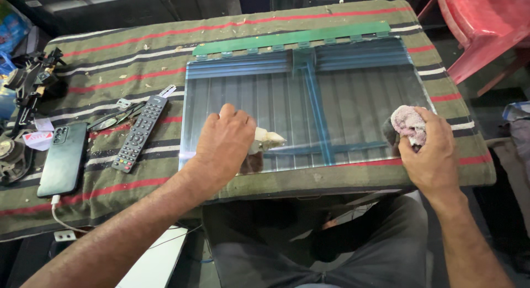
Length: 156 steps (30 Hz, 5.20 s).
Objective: The person peels a strip of tape from the edge of a large glass panel on a workbench, then wipes the glass surface with a cloth, applies liquid from a bottle, and continues wiping. They lift and flip the panel over and wipe the other side as well.
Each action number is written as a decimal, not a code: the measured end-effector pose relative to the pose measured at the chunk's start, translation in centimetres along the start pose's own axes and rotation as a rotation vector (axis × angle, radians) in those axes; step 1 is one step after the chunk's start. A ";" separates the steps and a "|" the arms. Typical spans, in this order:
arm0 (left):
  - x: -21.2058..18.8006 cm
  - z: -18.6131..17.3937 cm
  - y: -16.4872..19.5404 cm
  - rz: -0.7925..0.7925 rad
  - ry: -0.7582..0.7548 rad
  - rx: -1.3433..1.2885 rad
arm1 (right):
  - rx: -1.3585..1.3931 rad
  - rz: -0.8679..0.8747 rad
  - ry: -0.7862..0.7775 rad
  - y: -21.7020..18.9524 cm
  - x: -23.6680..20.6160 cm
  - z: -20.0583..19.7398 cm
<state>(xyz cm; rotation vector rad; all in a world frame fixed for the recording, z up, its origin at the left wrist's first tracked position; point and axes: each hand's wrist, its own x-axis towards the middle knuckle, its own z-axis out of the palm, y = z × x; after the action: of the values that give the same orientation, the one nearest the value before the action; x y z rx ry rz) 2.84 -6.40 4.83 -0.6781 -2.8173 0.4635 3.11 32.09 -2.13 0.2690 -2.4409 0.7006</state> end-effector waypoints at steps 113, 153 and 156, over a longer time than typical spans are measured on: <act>16.5 -3.1 16.3 0.383 0.267 0.055 | 1.442 0.507 0.474 9.2 0.9 -4.0; 9.6 -2.6 4.9 0.033 0.114 -0.977 | 1.027 0.404 0.413 7.9 1.2 -3.1; 7.9 0.3 2.1 -0.070 0.198 -1.184 | 0.963 0.392 0.395 7.3 1.3 -3.2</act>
<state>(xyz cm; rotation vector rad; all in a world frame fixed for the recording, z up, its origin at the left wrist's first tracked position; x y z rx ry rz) -3.30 -0.98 4.84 -0.7008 -2.6564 -1.2990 1.10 39.91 -2.19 -0.0036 -1.6311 1.8742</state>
